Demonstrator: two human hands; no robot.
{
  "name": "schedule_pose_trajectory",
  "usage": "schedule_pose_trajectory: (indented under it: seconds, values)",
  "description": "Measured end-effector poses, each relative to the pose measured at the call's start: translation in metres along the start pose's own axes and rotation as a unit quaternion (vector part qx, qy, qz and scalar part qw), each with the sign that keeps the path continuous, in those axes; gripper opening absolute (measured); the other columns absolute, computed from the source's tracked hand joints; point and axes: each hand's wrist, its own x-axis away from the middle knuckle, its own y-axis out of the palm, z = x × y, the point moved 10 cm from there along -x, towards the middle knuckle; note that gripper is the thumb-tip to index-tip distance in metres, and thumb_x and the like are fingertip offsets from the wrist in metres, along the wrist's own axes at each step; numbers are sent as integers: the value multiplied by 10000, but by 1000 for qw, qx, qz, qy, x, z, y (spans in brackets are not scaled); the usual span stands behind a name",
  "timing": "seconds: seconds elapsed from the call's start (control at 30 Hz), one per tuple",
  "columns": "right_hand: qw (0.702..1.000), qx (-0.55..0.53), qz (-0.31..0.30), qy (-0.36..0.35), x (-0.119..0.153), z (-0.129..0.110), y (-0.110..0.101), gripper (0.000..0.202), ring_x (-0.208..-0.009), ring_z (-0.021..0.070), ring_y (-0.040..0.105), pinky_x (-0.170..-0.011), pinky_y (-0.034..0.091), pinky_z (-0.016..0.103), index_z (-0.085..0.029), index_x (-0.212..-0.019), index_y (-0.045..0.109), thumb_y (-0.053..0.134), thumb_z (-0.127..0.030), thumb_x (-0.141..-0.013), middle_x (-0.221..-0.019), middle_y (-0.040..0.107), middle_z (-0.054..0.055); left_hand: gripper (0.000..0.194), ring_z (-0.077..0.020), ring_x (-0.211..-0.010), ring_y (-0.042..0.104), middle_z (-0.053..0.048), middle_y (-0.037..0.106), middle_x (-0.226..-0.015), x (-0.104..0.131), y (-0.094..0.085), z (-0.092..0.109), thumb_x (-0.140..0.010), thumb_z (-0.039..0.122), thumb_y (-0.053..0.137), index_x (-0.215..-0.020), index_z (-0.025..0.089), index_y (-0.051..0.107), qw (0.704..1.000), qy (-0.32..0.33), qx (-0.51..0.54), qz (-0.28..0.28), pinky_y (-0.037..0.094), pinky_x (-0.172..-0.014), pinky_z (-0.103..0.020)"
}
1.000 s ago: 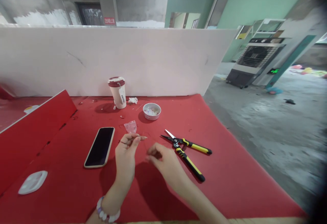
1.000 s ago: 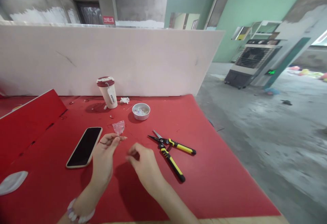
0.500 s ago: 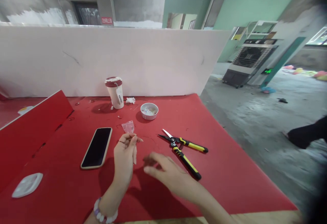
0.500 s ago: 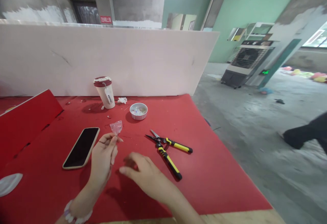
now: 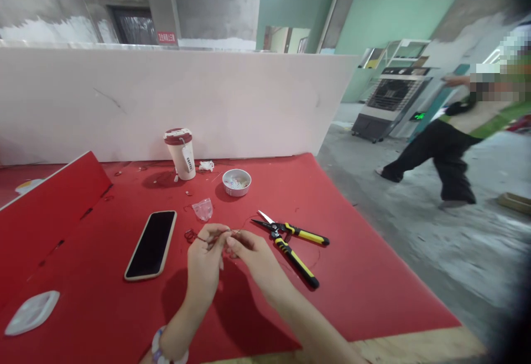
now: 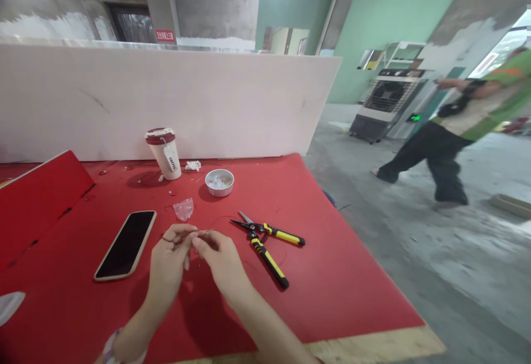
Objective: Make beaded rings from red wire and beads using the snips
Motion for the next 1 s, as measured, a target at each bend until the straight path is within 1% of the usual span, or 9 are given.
schedule_pose_trajectory:
  seconds: [0.17,0.3,0.47,0.6,0.67,0.7,0.83,0.9,1.0]
  values:
    - [999,-2,-31,26,-1,6,3,227,-567,114,528,-620,429,259,-149,-685,590,643,-368,-708,-611,583,-3,198,-105,-428,526,-22,692,-675,-4,5,-11,-668,338,700,-741,179,607,997,-41,56,-24,410,-401,-212]
    - [988,103,-101,53,11,11,14,150,-518,99,484,-549,386,222,-167,-616,551,624,-265,-703,-548,568,-22,194,-116,-597,597,-54,717,-765,-13,-10,-13,-699,314,700,-776,165,601,997,-14,73,24,445,-499,-195]
    - [902,276,-328,56,50,28,43,113,-543,93,516,-546,384,181,-182,-600,600,655,-229,-687,-559,562,-58,263,-121,-642,648,-51,715,-785,-20,-21,-27,-653,311,741,-795,148,590,984,-50,160,64,476,-547,-198]
    - [812,408,-417,20,73,51,41,119,-426,52,422,-429,298,154,-187,-579,628,671,-85,-623,-502,499,-97,321,-124,-571,663,-20,704,-756,-21,-16,-30,-606,306,778,-786,156,560,967,-88,233,46,493,-528,-208]
    - [811,433,-392,23,72,53,34,111,-405,51,400,-414,282,164,-192,-580,645,685,-95,-617,-485,500,-97,314,-70,-437,583,-16,702,-739,-20,-12,-27,-614,301,775,-775,154,549,965,-87,247,29,429,-432,-170]
    - [826,432,-361,29,68,50,30,66,-429,63,427,-429,301,172,-197,-606,659,706,-158,-631,-503,529,-87,299,-39,-377,514,-15,701,-728,-20,-10,-25,-625,294,768,-767,152,547,965,-79,249,21,376,-386,-154]
    - [945,281,-164,33,36,16,12,252,-765,160,592,-668,441,245,-206,-885,660,575,-427,-798,-863,680,20,199,11,-311,306,-11,696,-718,-15,-6,-14,-707,275,704,-774,154,560,981,-28,190,7,241,-331,-150]
    - [984,168,-63,-1,21,-2,3,278,-864,182,593,-784,448,293,-191,-907,645,520,-429,-837,-932,667,48,161,-11,-338,354,-10,691,-711,-10,-3,-10,-740,285,668,-786,163,575,991,-13,133,-3,285,-354,-156]
    - [998,37,45,-38,5,-9,-8,242,-881,199,595,-844,449,325,-167,-852,651,595,-393,-784,-888,658,56,120,-111,-566,592,-19,677,-698,-3,2,-6,-731,276,657,-765,175,602,998,2,62,-15,449,-511,-200]
